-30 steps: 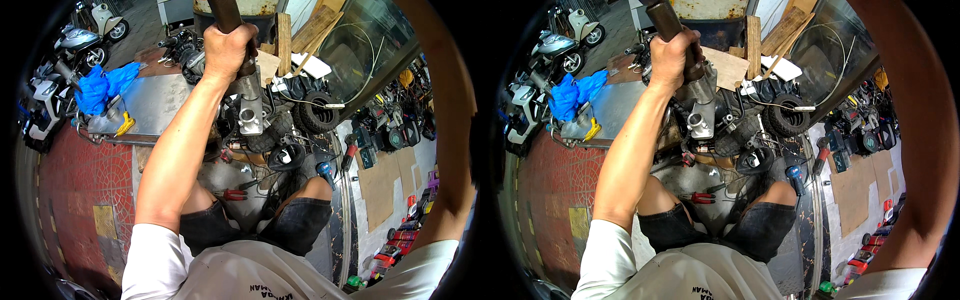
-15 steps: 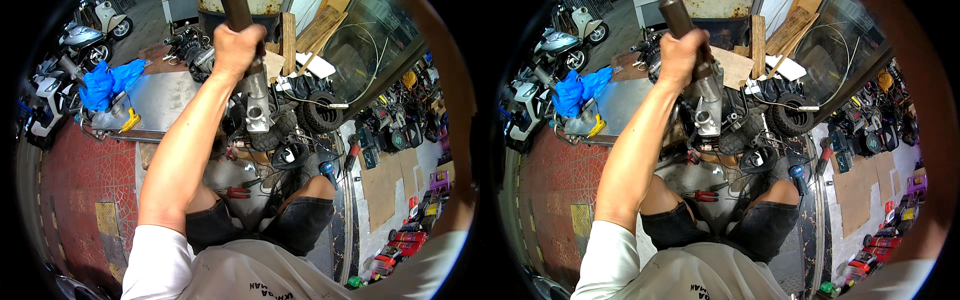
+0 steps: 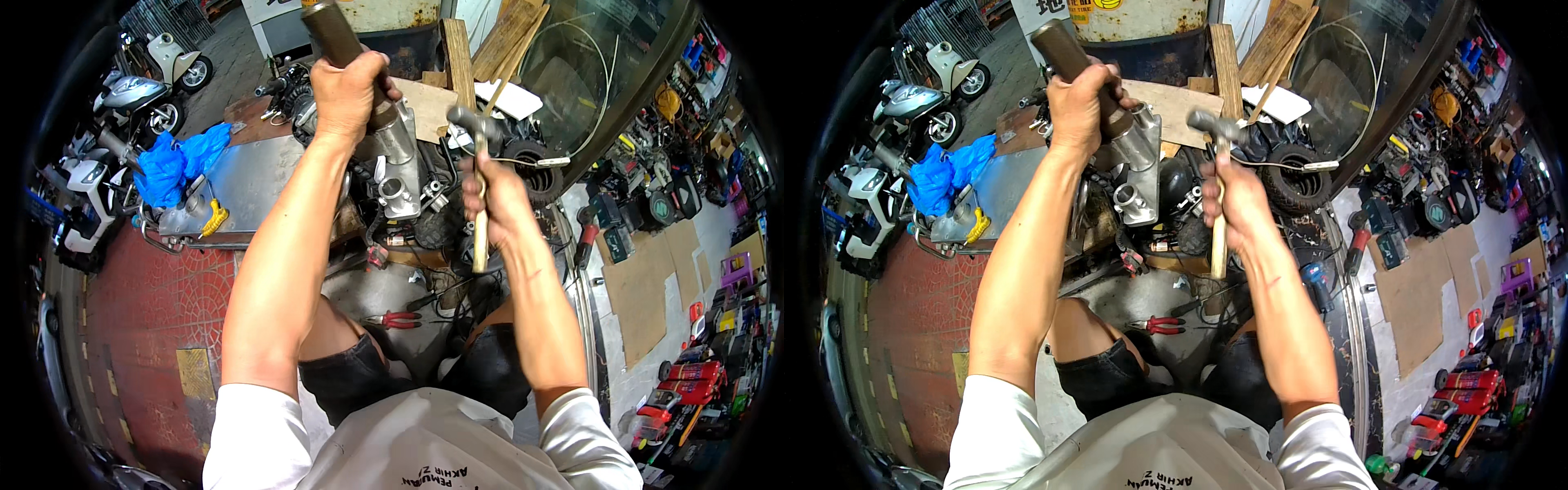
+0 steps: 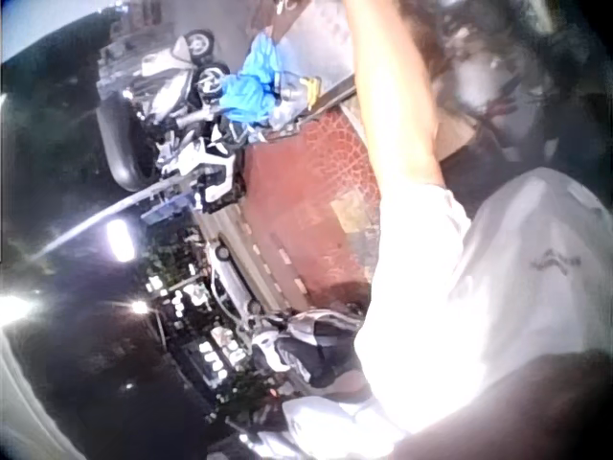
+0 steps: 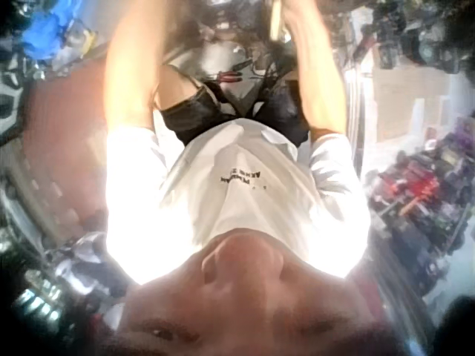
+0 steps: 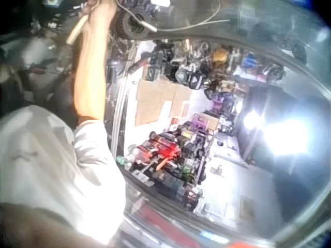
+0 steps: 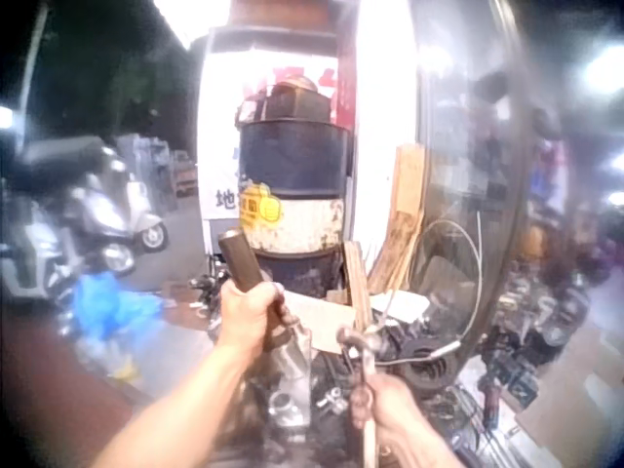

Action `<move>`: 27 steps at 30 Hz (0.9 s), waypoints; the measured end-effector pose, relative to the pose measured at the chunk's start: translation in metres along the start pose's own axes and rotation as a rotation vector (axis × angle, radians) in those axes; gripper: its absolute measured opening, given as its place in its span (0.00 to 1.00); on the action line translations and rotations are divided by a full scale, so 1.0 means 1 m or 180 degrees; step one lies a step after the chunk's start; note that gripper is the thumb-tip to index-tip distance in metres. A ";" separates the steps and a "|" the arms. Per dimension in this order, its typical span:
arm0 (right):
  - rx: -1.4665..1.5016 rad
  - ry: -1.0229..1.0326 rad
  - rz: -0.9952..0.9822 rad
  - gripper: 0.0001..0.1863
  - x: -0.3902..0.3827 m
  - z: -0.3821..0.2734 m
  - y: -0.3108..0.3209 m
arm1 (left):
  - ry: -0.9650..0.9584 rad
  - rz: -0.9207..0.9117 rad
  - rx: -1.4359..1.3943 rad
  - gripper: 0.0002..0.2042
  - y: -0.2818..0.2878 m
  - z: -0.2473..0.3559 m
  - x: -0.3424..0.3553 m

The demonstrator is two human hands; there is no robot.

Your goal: The person uses a hammer and a cylindrical metal tool to repeatedly strike a component on a disassembled engine block. They also use a screwdriver to manipulate small parts and handle a plastic bag containing small hardware.

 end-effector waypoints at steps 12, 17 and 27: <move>0.1841 -0.1307 -0.1507 0.18 0.013 0.140 -0.046 | 0.0048 -0.0008 0.0335 0.06 0.008 0.003 -0.005; 0.2488 -0.2008 -0.0208 0.17 0.037 0.222 0.006 | 0.0033 0.0005 0.0363 0.07 0.000 0.001 -0.003; 0.1301 -0.1234 -0.1731 0.18 0.020 0.127 -0.045 | -0.0090 0.0086 0.0381 0.07 0.004 0.006 0.002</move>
Point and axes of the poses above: each hand's wrist, its own x-axis towards the middle knuckle, its own y-axis out of the back of the hand, z = x × y, the point moved 7 cm from there along x, towards the middle knuckle, and after that the axes turned 1 degree about y, right-handed, at the moved point
